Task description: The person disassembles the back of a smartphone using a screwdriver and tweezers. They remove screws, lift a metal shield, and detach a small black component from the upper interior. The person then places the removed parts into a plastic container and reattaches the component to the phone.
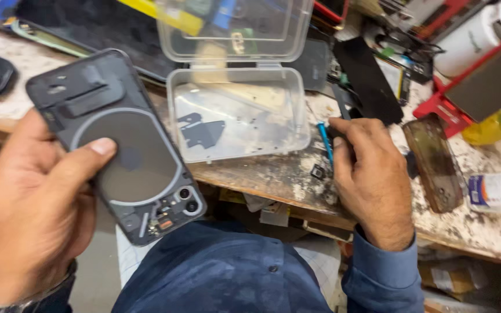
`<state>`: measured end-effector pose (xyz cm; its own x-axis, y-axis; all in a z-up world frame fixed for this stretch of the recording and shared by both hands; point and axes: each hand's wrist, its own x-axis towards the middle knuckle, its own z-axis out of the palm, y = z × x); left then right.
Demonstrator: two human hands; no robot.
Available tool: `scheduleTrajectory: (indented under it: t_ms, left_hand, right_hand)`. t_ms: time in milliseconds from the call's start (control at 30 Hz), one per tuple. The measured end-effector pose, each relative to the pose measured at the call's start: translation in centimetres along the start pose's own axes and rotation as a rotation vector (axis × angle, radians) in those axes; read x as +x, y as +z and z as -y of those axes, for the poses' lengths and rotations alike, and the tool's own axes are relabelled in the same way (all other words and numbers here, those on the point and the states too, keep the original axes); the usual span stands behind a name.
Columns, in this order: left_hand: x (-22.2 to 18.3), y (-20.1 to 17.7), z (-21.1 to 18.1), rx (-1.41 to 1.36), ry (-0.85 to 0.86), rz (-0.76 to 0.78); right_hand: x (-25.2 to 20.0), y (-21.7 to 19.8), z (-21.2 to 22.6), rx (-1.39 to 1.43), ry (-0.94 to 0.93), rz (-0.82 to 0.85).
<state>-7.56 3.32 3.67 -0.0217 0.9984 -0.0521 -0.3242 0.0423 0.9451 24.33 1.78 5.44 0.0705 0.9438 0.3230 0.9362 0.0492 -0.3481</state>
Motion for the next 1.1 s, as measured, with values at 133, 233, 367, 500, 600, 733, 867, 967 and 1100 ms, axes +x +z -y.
scheduleTrajectory:
  t_ms: [133,233,367,500,600,733,867,967,1100]
  left_hand:
    - [0.5,-0.3,0.1,-0.037,-0.01,0.049]
    - [0.8,-0.6,0.7,-0.065,-0.002,0.087]
    - [0.9,-1.1,1.2,-0.097,-0.02,0.142]
    - [0.8,-1.5,1.3,-0.019,-0.019,0.212]
    - [0.5,-1.7,1.5,0.014,-0.02,0.217]
    - [0.5,-2.0,1.5,0.07,-0.054,0.211]
    - [0.3,-2.2,1.4,0.065,-0.057,0.209]
    - [0.2,-2.3,1.3,0.086,-0.038,0.21]
    - [0.2,-2.4,1.4,0.079,-0.067,0.195]
  right_hand:
    - [0.5,0.9,-0.2,-0.066,-0.057,0.001]
    - [0.8,1.3,-0.5,-0.079,-0.081,0.022]
    - [0.9,1.7,-0.5,-0.106,-0.087,0.024]
    - [0.8,1.9,-0.6,-0.141,-0.154,0.004]
    - [0.7,2.1,-0.8,-0.152,-0.147,0.01]
    - [0.7,2.3,-1.1,-0.161,-0.136,0.005]
    - [0.8,2.2,-1.4,-0.187,-0.119,0.002]
    - [0.8,2.3,-1.4,-0.206,-0.102,0.004]
    - [0.8,2.4,-1.4,-0.209,-0.1,-0.004]
